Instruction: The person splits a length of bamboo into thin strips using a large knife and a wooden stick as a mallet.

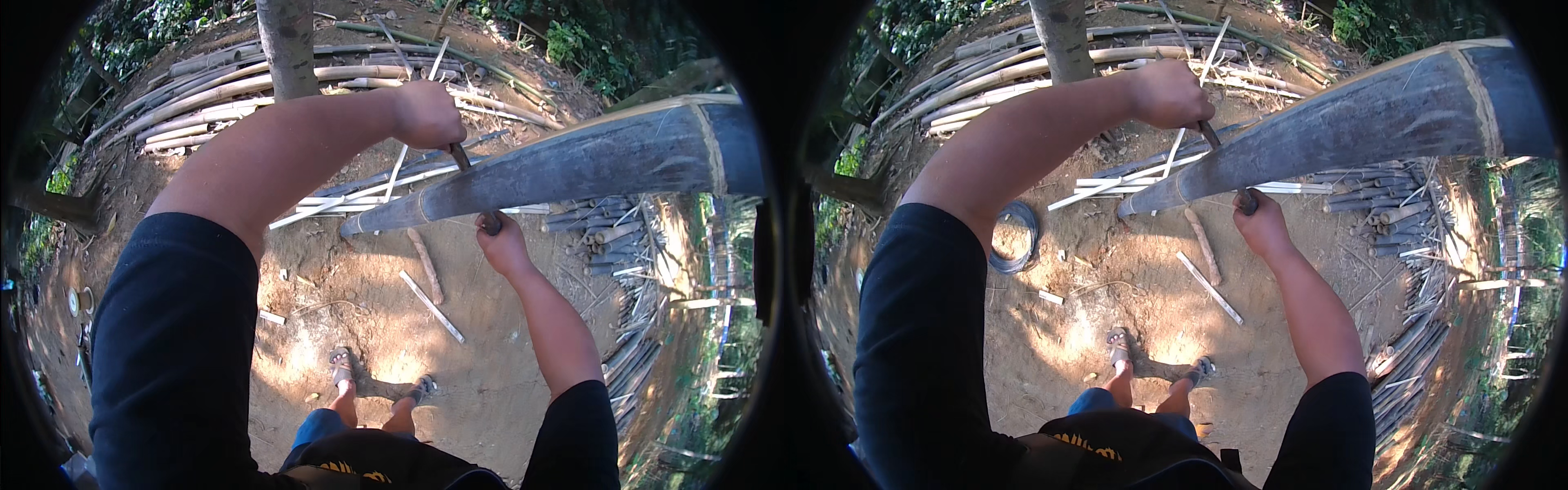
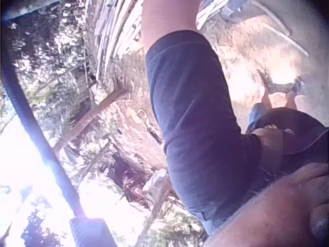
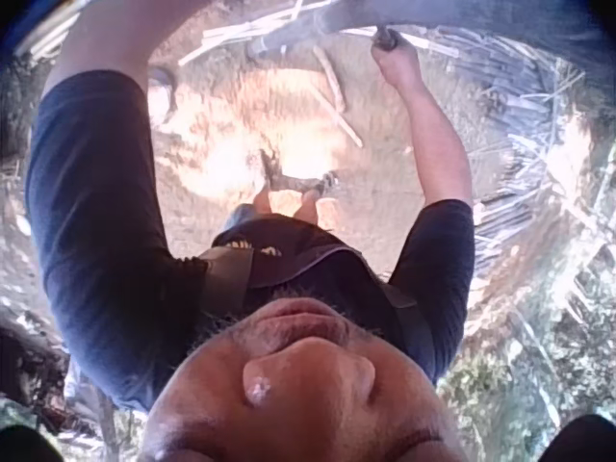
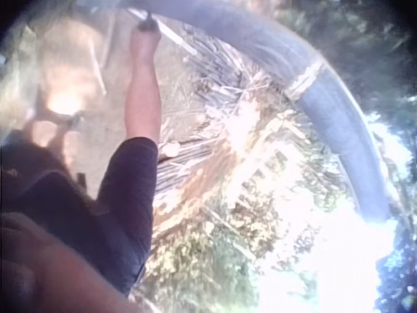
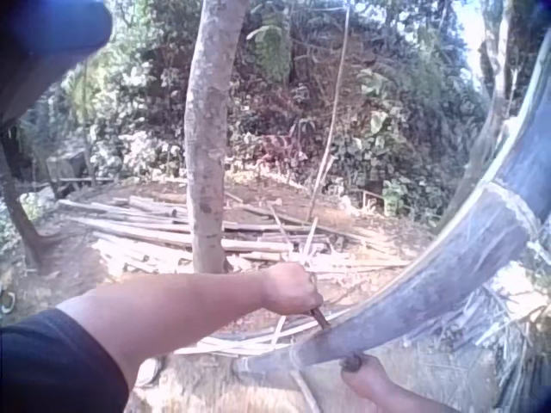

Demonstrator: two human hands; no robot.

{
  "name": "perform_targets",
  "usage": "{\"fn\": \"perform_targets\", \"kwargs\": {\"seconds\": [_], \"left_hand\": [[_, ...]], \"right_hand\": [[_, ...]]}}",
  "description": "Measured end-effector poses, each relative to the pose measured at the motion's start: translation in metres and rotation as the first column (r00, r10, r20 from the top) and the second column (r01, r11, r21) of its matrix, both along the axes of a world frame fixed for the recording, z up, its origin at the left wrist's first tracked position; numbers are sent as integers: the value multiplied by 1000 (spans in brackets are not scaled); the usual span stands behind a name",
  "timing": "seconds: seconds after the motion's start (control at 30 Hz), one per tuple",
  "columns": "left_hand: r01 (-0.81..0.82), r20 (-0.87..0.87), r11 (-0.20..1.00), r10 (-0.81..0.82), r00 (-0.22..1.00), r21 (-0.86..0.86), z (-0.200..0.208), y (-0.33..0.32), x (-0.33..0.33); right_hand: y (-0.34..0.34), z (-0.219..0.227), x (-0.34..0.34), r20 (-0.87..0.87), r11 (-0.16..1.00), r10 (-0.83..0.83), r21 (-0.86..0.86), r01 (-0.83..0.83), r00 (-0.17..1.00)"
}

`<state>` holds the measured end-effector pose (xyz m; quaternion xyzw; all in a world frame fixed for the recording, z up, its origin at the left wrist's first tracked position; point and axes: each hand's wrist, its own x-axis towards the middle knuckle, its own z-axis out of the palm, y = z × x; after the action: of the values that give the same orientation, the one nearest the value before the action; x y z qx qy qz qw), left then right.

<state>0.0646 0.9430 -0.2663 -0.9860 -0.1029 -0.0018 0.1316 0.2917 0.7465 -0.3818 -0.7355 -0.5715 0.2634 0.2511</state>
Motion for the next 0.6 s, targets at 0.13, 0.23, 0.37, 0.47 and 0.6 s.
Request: {"fn": "perform_targets", "kwargs": {"seconds": [0.13, 0.23, 0.37, 0.47, 0.6], "left_hand": [[-44, -47, 999, 43, 998, -11, -2, 0, 6], [-38, -16, 999, 39, 999, 7, -5, 1, 4], [-43, 0, 997, 43, 999, 71, -9, 4, 3], [-44, 19, 996, 42, 999, 80, -10, 2, 4], [-47, -1, 995, 47, 999, 93, -7, -2, 9]], "right_hand": [[2, -4, 8, 21, 998, 36, 51, -37, 999], [4, -4, 8, 12, 998, 19, 57, -19, 1000], [10, 5, 6, 39, 999, 34, -7, -34, 999], [9, -1, 13, 40, 1000, 13, 5, -13, 999], [11, -1, 14, 67, 999, 13, 40, -16, 998]]}}
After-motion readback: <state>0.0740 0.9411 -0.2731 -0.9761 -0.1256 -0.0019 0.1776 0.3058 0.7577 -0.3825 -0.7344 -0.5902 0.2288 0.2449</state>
